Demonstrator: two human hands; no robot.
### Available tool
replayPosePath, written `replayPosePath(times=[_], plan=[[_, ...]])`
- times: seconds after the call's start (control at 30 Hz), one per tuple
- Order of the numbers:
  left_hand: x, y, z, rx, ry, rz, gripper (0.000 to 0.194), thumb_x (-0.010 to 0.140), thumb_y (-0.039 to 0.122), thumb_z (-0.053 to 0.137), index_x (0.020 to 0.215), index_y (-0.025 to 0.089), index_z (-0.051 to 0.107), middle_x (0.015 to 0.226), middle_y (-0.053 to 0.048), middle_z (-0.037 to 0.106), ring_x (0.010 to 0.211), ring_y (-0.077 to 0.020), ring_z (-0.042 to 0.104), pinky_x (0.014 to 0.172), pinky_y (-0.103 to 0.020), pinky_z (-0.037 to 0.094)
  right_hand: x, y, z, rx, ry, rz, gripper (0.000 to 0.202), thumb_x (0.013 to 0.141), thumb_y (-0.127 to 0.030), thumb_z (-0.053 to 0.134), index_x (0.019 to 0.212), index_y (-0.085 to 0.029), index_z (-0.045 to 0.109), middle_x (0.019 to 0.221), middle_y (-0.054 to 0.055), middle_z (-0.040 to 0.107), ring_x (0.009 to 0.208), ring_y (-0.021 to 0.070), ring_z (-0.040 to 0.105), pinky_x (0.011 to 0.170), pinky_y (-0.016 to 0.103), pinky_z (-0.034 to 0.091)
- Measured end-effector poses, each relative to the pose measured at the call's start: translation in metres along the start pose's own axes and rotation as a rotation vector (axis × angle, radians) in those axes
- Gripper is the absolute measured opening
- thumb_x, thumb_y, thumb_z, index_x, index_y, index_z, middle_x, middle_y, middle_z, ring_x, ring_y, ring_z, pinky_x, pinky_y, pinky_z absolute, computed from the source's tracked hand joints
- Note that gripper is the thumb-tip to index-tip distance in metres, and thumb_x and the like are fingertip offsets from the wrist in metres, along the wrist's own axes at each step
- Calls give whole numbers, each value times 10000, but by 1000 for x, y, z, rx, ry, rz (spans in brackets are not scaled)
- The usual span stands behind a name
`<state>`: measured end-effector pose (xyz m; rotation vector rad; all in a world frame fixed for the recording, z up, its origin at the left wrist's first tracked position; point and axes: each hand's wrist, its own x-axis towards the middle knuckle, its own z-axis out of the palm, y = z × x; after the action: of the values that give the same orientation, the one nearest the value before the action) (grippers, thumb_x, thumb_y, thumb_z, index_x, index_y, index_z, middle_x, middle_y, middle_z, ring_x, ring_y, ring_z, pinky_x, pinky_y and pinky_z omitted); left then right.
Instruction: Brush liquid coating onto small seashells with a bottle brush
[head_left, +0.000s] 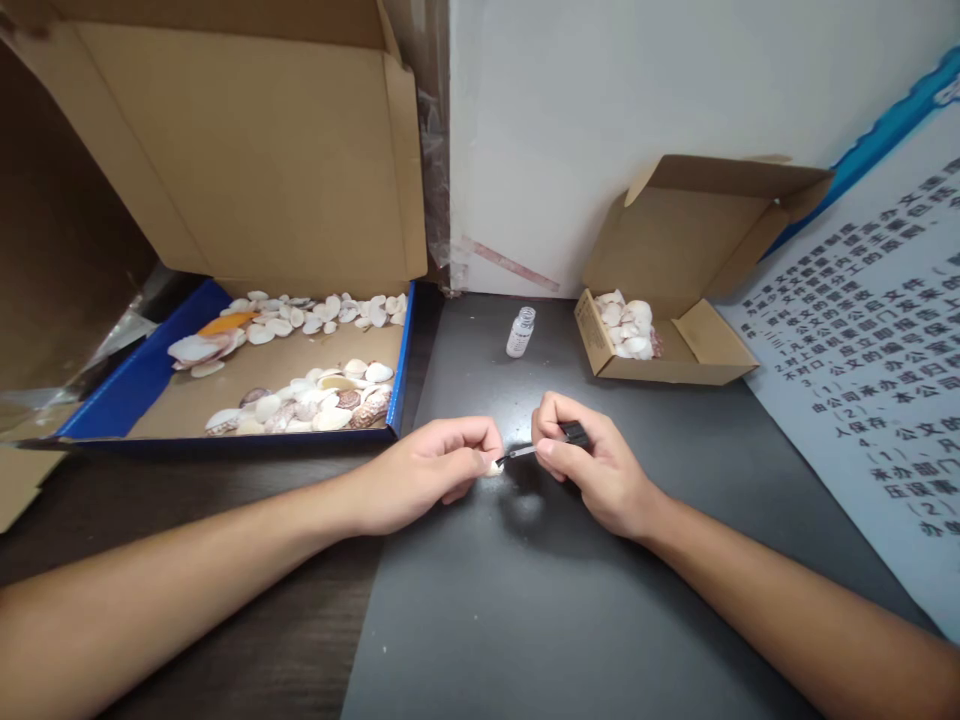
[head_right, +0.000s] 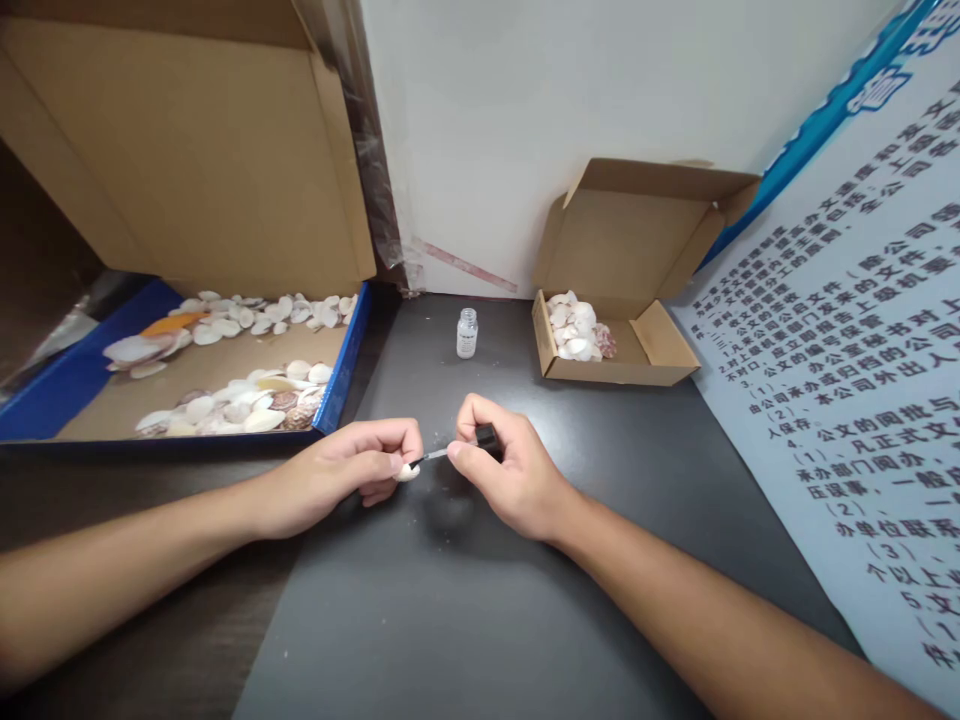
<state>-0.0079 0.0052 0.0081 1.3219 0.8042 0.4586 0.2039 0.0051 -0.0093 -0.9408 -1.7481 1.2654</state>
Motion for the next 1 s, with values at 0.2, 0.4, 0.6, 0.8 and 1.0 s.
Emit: replayPosePath(times=[0.2, 0.4, 0.6, 0.8, 1.0], plan=[[0, 0, 0, -4, 8, -9, 203, 885, 335, 532, 754, 196, 464, 595, 73, 345, 563, -103, 316, 544, -266, 226, 1, -3, 0, -52, -9, -6, 189, 808, -191, 491, 690, -230, 348, 619, -60, 375, 555, 113, 325, 547, 271, 277], [0, 0, 0, -13, 4, 0, 202, 883, 336, 532, 754, 195, 466, 600, 72, 350, 563, -102, 318, 544, -265, 228, 0, -3, -2, -17, -23, -20, 188, 817, -208, 487, 697, -233, 344, 610, -61, 374, 548, 116, 317, 529, 272, 265], [0, 1, 0, -14, -5, 4, 184, 890, 323, 514, 768, 194, 465, 612, 72, 341, 564, -100, 324, 547, -261, 238, -2, -2, -2, 0, -14, -17, 195, 839, -203, 505, 723, -232, 351, 631, -59, 382, 547, 113, 320, 528, 264, 273], [0, 1, 0, -7, -8, 2, 181, 893, 317, 509, 768, 193, 466, 606, 71, 343, 563, -101, 327, 548, -262, 238, -2, -2, -2, -3, -19, -11, 184, 825, -194, 501, 722, -231, 352, 630, -59, 382, 540, 110, 316, 525, 261, 269], [0, 1, 0, -4, -6, 0, 179, 892, 320, 509, 772, 193, 472, 602, 71, 345, 564, -102, 325, 548, -260, 234, -1, -2, -2, 4, -32, -3, 175, 814, -200, 501, 729, -231, 352, 630, -61, 373, 543, 111, 320, 530, 261, 266]])
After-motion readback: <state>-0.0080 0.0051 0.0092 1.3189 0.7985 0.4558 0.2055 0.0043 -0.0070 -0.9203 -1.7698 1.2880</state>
